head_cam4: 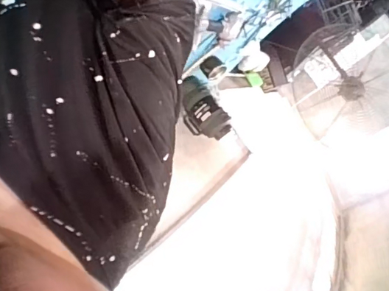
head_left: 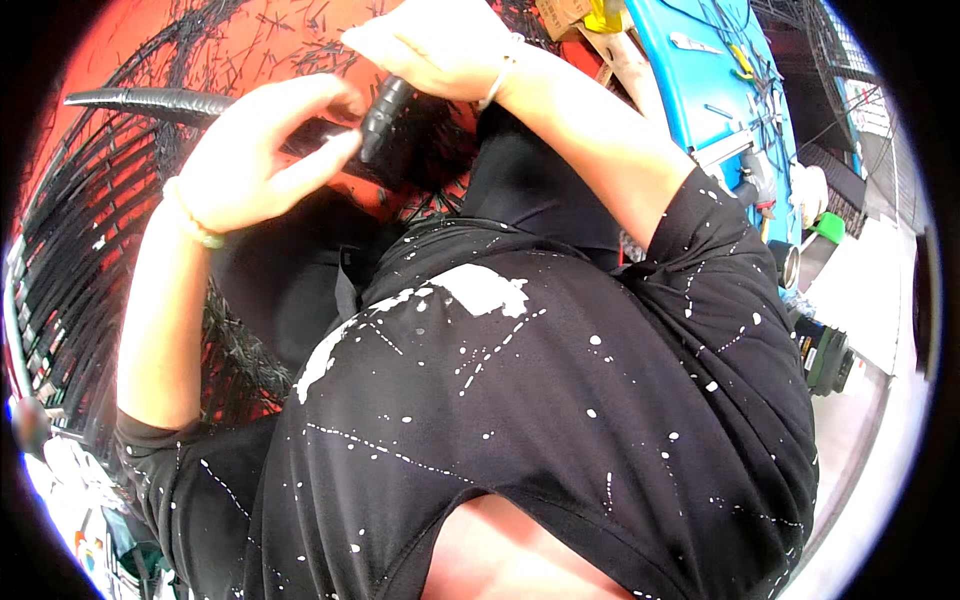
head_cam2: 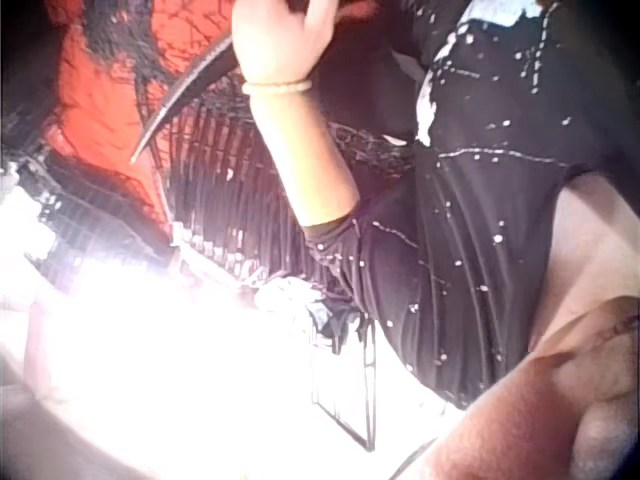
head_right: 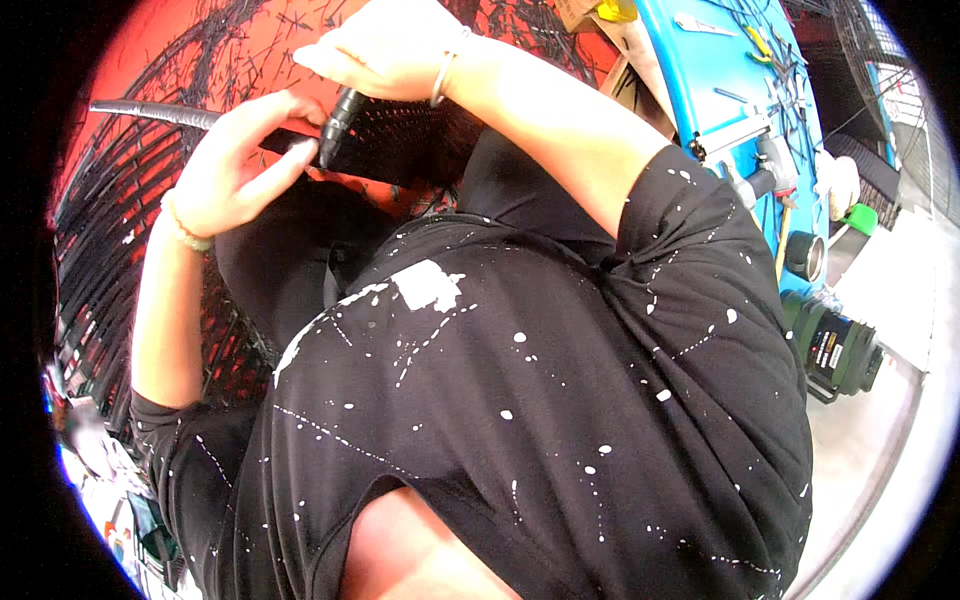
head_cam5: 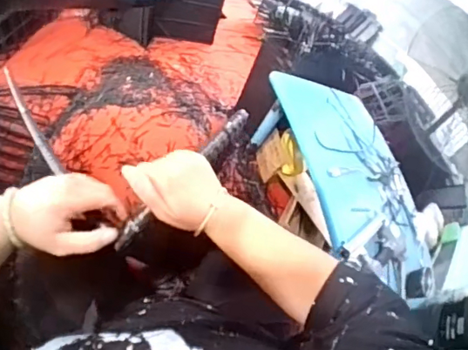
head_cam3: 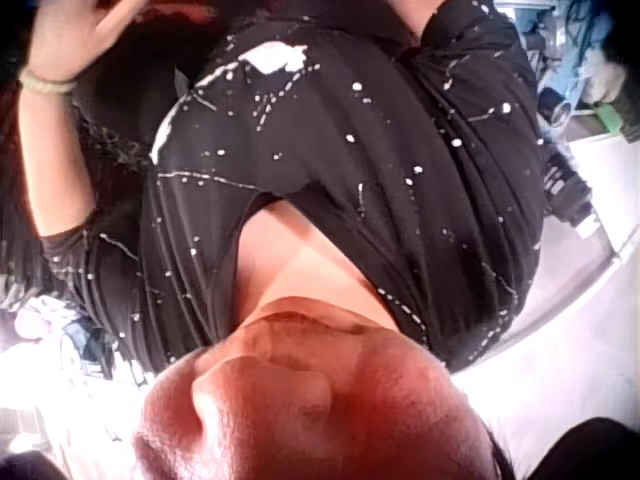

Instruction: The person assembles a black plastic chair by attaching a woven seat panel to the frame. They use a staple gun to secure the seat, then trim excess plastic strips with a knife and pliers. The person works on the chair while seated, manipulating the frame and tools with both hands.

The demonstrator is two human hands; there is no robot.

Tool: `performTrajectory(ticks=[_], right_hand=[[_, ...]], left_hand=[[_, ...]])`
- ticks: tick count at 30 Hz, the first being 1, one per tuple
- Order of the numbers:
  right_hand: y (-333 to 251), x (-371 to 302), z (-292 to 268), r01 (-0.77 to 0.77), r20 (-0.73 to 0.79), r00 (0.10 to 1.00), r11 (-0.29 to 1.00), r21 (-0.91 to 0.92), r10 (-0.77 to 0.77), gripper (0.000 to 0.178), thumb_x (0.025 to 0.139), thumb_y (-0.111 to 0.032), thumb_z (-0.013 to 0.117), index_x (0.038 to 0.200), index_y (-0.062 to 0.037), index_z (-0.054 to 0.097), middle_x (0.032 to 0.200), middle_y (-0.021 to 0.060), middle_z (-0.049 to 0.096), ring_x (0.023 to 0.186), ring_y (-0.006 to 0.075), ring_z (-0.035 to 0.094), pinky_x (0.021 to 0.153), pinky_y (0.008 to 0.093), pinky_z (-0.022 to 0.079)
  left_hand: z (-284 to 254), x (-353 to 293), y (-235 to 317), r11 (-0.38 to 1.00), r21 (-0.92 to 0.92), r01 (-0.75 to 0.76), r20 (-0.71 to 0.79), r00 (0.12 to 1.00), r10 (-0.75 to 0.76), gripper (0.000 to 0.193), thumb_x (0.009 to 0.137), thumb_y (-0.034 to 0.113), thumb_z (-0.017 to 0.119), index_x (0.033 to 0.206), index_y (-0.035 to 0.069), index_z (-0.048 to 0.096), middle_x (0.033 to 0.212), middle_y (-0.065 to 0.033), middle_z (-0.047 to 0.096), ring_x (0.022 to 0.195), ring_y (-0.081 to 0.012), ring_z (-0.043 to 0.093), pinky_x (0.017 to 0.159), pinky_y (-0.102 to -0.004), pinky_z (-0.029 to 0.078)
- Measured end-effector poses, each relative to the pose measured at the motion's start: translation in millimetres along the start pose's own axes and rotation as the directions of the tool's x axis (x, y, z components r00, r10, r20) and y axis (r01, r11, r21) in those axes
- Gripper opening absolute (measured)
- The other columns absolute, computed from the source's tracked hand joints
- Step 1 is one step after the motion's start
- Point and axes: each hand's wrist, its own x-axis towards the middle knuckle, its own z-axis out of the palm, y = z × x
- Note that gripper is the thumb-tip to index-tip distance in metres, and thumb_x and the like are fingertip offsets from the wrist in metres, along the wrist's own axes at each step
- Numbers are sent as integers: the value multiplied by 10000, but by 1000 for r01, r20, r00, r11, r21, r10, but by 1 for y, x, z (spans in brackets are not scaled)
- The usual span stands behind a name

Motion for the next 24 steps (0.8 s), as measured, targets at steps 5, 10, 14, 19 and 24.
performTrajectory(ticks=[5, 10, 14, 19, 24], right_hand=[[-13, 7, 0, -118, -491, 861, 991, 58, 131, 199, 895, -199, 626, 733, -88, 660, 643, 91, 618, 586, 313, 577, 772, 423, 441], [-22, 4, 2, -176, -420, 877, 970, 169, 232, 316, 798, -193, 673, 512, -101, 578, 550, 113, 561, 572, 304, 569, 708, 426, 432], [-9, 6, -3, -101, -433, 889, 987, 128, 147, 297, 787, -208, 665, 526, -97, 580, 597, 135, 568, 604, 324, 554, 701, 432, 425], [1, -6, -16, -23, -428, 898, 981, 193, 106, 257, 806, -173, 657, 587, -67, 573, 655, 149, 556, 654, 344, 539, 728, 449, 426], [-23, -37, -19, -105, -450, 879, 984, 145, 160, 329, 742, -363, 802, 853, -91, 654, 891, 90, 646, 856, 297, 642, 747, 395, 518]], left_hand=[[-38, -23, -37, 857, 500, 128, 131, 966, -221, 611, 690, 389, 830, 1211, 117, 663, 1121, -110, 662, 1126, -328, 606, 1009, -428, 460], [-23, -43, -40, 811, 582, 60, -49, 998, -39, 489, 632, 410, 860, 905, 54, 664, 810, -79, 601, 826, -297, 620, 774, -396, 489], [-12, -43, -23, 876, 463, 134, -95, 990, -101, 407, 655, 268, 892, 880, 17, 664, 747, -86, 575, 698, -255, 595, 655, -357, 480], [32, -34, 9, 866, 433, 248, -213, 962, -169, 319, 690, 173, 898, 845, 16, 668, 708, -69, 542, 625, -201, 554, 604, -313, 464], [32, -31, 21, 802, 521, 293, -202, 955, -217, 333, 723, 254, 875, 834, 26, 657, 708, -76, 524, 623, -243, 562, 594, -335, 459]])
